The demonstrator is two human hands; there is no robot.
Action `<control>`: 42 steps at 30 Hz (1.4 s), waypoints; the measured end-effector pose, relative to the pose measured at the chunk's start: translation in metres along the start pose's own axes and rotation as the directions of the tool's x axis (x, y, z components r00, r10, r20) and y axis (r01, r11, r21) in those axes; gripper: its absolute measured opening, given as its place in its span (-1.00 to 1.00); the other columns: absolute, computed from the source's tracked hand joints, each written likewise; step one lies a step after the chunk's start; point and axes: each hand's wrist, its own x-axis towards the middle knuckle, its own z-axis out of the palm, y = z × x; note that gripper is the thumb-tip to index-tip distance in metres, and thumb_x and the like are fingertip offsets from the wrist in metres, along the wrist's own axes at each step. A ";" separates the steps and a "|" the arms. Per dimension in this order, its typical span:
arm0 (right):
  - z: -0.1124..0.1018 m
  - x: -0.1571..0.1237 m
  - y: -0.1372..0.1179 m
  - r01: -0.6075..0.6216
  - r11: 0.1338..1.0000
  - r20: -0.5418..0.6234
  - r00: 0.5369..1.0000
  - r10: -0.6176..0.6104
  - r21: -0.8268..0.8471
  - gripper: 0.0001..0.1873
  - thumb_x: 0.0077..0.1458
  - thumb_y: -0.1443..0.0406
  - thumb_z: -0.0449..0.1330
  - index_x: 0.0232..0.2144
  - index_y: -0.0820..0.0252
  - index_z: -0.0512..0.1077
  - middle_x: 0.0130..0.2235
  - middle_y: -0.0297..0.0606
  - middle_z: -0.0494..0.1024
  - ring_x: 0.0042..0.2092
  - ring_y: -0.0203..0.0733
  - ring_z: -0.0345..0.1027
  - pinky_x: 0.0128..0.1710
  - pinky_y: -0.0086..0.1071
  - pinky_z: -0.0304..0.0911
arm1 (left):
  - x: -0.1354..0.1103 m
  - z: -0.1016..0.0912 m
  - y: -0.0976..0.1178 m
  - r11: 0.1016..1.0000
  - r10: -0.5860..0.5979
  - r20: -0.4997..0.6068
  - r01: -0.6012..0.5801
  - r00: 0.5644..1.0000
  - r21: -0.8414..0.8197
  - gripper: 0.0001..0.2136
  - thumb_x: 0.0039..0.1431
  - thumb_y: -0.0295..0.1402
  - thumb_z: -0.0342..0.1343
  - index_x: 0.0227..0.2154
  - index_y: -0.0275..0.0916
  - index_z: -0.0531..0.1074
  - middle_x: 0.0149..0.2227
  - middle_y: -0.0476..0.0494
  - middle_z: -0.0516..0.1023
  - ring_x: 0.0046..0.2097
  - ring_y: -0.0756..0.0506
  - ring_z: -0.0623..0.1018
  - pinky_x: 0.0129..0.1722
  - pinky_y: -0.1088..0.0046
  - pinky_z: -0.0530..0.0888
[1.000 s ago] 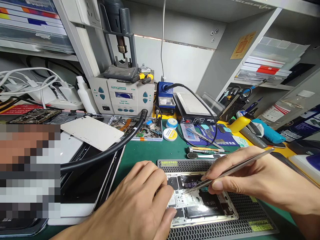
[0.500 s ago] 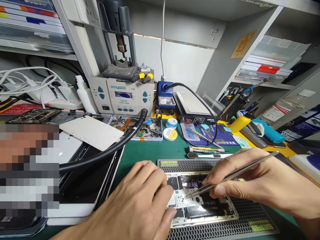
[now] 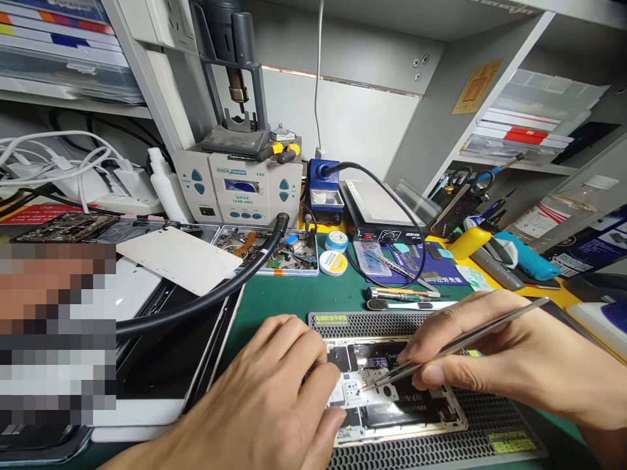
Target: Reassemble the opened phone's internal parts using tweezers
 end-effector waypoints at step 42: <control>0.031 0.027 0.005 0.068 0.997 -0.404 0.914 -0.045 0.044 -0.65 0.05 0.02 0.47 -0.22 0.12 0.73 -0.45 -0.24 0.70 -0.50 -0.21 0.52 -0.55 -0.45 0.43 | 0.002 -0.002 -0.001 0.999 -0.007 -0.017 0.007 1.000 0.039 -0.96 0.27 -0.47 0.15 -0.29 -0.22 0.47 -0.20 -0.12 0.49 -0.07 -0.20 0.44 0.02 0.20 0.41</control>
